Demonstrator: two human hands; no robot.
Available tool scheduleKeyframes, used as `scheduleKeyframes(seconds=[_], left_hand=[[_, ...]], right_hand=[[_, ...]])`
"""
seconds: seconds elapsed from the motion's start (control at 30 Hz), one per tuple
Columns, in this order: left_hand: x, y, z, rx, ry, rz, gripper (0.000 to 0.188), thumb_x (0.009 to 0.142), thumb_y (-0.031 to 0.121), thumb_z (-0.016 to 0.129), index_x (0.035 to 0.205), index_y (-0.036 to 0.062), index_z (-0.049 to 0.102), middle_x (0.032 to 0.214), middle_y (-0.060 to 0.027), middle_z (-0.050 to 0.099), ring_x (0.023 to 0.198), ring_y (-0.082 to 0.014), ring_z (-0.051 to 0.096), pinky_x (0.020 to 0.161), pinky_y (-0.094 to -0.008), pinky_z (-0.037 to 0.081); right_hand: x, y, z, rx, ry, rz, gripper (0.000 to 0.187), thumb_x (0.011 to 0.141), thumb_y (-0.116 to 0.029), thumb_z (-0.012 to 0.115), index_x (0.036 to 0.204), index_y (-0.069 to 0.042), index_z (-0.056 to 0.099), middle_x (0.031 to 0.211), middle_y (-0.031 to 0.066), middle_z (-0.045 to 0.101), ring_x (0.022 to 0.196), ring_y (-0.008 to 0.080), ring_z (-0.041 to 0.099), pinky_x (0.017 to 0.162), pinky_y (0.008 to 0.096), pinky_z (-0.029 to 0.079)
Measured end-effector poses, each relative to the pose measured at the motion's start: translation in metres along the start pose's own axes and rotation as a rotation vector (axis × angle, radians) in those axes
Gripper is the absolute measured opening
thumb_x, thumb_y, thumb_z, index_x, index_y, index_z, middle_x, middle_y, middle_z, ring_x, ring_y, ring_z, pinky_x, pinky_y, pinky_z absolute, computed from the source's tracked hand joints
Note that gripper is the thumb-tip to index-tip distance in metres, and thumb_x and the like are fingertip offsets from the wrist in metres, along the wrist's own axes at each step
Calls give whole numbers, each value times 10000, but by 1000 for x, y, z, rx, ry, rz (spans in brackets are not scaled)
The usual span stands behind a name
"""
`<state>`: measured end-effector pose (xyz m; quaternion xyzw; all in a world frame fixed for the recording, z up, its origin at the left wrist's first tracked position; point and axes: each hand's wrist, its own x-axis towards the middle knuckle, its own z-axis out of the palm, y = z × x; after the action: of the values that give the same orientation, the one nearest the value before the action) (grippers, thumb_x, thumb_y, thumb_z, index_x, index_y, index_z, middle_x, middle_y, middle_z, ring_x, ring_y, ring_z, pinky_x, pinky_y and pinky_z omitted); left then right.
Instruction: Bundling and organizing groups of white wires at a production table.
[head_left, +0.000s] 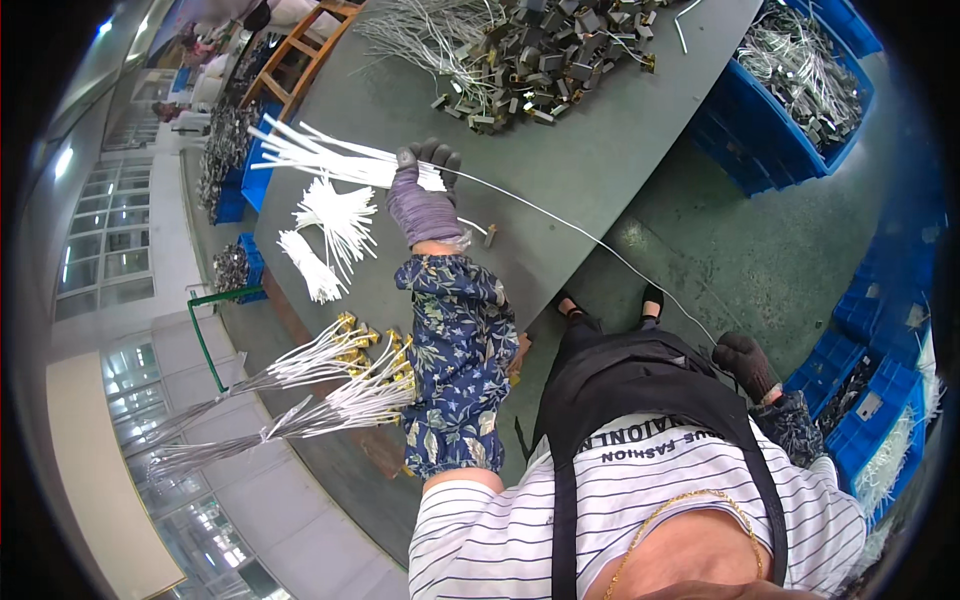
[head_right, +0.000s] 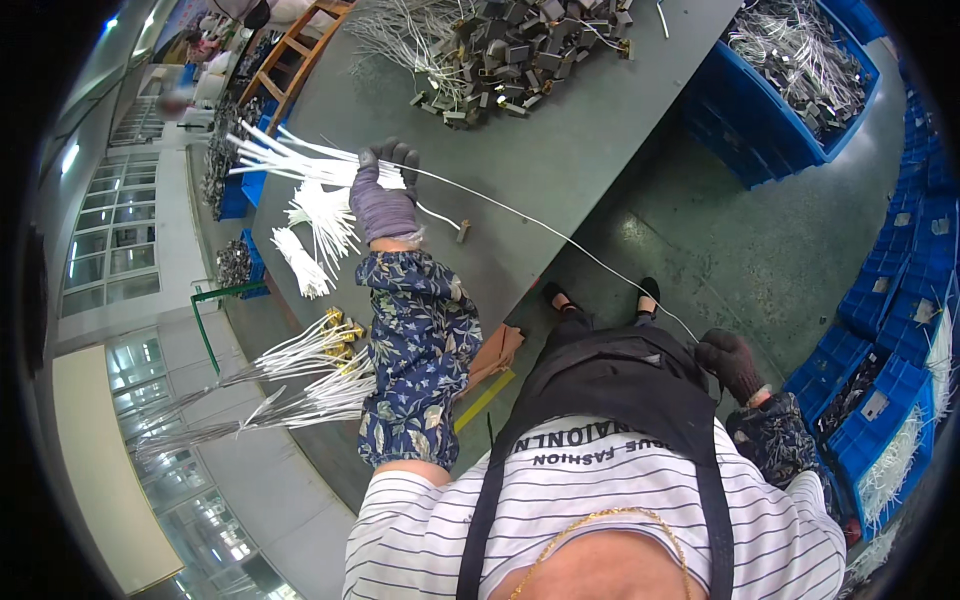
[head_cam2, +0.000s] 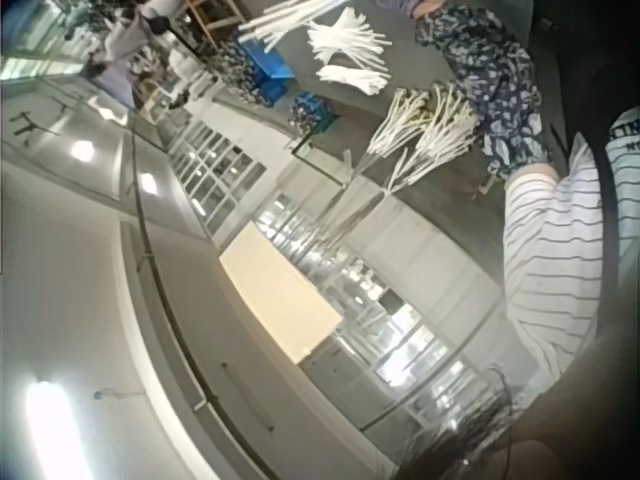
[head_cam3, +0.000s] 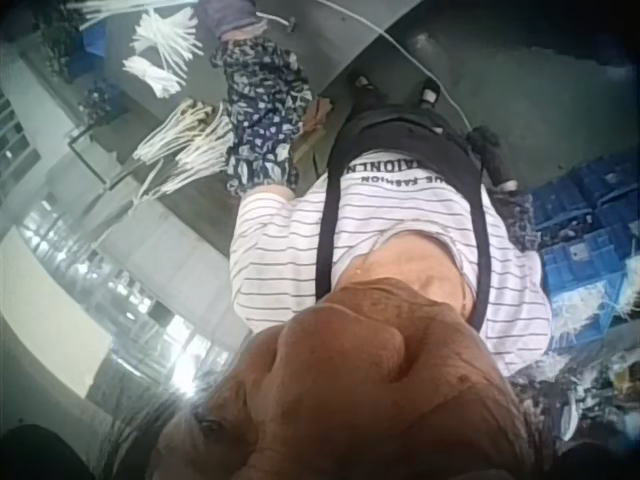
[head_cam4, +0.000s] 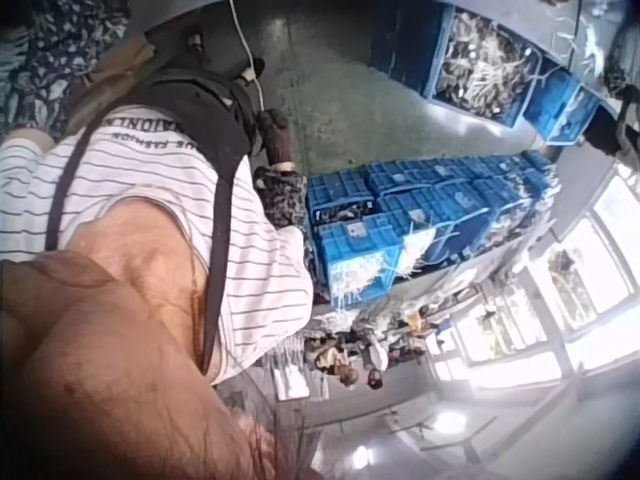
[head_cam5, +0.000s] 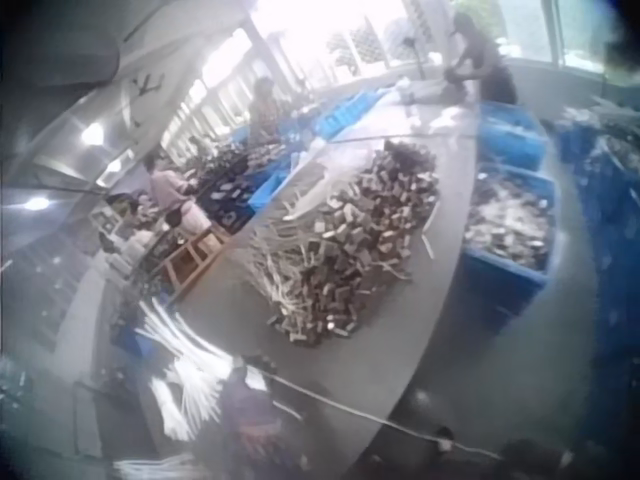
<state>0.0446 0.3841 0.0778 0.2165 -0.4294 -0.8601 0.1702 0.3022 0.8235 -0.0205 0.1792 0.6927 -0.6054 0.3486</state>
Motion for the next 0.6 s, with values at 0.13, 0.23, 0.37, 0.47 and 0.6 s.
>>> scheduleKeyframes(seconds=[0.13, 0.23, 0.37, 0.47, 0.6], left_hand=[[4, 2, -10, -30, 81, 14, 212, 909, 238, 581, 974, 39, 551, 914, -146, 644, 783, -273, 645, 714, -416, 583], [10, 12, -15, -2, 42, 60, 228, 920, 251, 565, 978, 31, 556, 907, -138, 644, 783, -266, 643, 708, -421, 576], [3, -14, -26, 7, -251, -67, 226, 920, 268, 576, 960, 48, 608, 873, -111, 655, 784, -228, 642, 741, -338, 563], [-50, -83, -29, 230, -233, -193, 196, 924, 256, 587, 953, 68, 638, 762, 1, 595, 623, -85, 537, 524, -263, 445], [-76, -78, -29, 399, -161, -251, 226, 913, 319, 598, 961, 99, 624, 728, 39, 558, 575, -80, 505, 507, -258, 432]], right_hand=[[3, 11, -5, -12, -20, 12, 147, 799, -146, 611, 814, -1, 599, 715, 9, 536, 675, 122, 493, 621, 289, 404], [5, 14, -6, -82, -2, -45, 172, 829, -187, 604, 750, -37, 570, 685, -4, 517, 661, 108, 475, 604, 276, 391], [18, 9, 11, -66, 23, -32, 179, 800, -172, 619, 824, 4, 602, 753, 16, 563, 689, 127, 507, 621, 292, 409], [36, -22, 29, -104, -12, -111, 187, 810, -174, 622, 836, 11, 606, 764, 19, 575, 712, 129, 525, 647, 287, 422], [44, -40, 34, 155, -135, 26, 175, 831, -160, 611, 845, 14, 620, 780, 20, 590, 738, 130, 547, 675, 286, 441]])
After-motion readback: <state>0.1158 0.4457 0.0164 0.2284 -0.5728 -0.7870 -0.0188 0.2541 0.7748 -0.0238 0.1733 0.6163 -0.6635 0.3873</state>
